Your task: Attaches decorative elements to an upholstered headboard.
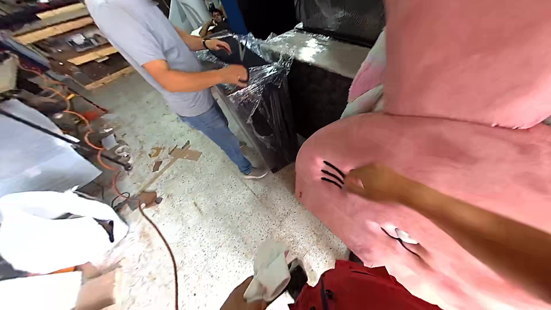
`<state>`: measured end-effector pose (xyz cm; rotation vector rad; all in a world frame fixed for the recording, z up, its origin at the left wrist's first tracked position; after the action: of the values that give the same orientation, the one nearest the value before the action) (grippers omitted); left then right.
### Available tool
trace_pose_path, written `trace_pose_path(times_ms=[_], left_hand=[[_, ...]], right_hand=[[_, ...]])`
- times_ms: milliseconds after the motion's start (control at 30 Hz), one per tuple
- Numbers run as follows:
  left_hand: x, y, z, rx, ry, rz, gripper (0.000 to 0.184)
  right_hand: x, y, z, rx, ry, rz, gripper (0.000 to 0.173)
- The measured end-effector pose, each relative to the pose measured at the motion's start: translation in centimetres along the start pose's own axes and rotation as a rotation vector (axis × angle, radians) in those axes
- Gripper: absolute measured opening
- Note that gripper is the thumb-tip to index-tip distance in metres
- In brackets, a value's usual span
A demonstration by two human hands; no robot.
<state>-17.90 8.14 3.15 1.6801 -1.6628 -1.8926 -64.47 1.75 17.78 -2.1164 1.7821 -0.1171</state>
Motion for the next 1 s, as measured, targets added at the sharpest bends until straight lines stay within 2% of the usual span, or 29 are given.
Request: trace_pose_path(times_ms=[33,100,167,233,333,433,500,633,700,767,867,933,1000], left_hand=[[0.4,-0.1,-1.3,-0.003,0.010,0.018,0.071],[1.6,0.4,-3.4,-0.024,0.029,0.061,0.077],[2.9,1.9,-4.6,-0.073,0.041,0.116,0.080],[4.0,4.0,-4.9,-0.141,0.019,0.160,0.082],[4.9,7.7,-3.5,-0.252,-0.070,0.201,0.087],[4.9,11.6,-0.9,-0.196,-0.110,0.286,0.082],[4.7,13.6,0.9,-0.110,-0.125,0.354,0.075],[4.9,15.5,3.9,0.046,-0.173,0.413,0.079],[5.1,15.5,4.7,0.074,-0.199,0.403,0.075],[5.2,15.3,5.1,0.037,-0.199,0.385,0.069],[5.5,15.2,4.7,-0.149,-0.113,0.365,0.066],[5.8,15.5,3.5,-0.289,-0.132,0.388,0.071],[5.6,16.5,1.6,-0.300,-0.122,0.421,0.072]], right_hand=[[-1.9,-2.5,3.8,0.204,-0.189,0.059,0.040],[-4.4,-6.9,12.9,0.522,-0.390,0.047,0.040],[-5.2,-12.2,19.3,0.717,-0.446,-0.015,0.044],[-4.4,-17.2,22.1,0.914,-0.405,-0.017,0.054],[-2.2,-21.3,21.8,1.250,-0.179,0.112,0.073],[-1.1,-21.2,20.1,1.559,0.219,0.295,0.067],[-1.9,-20.4,19.3,1.702,0.362,0.424,0.067],[-3.6,-19.2,19.8,1.763,0.581,0.564,0.065],[-4.2,-18.3,20.5,1.757,0.717,0.564,0.057],[-4.4,-17.6,20.6,1.862,0.821,0.515,0.047],[-4.5,-17.3,20.2,1.956,0.892,0.332,0.034],[-4.6,-17.1,20.0,1.930,0.913,0.205,0.029],[-4.9,-17.4,19.5,1.898,0.946,0.165,0.024]])
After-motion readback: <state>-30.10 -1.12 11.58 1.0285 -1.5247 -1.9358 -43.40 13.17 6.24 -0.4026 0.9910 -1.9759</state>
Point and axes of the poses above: each hand's wrist, its own x-axis towards the middle knuckle, its own z-axis out of the palm, y = z × x, the point moved 5 cm from there along x, towards the middle knuckle, and after that the axes turned 3 degrees about y, right-handed, at the moved point
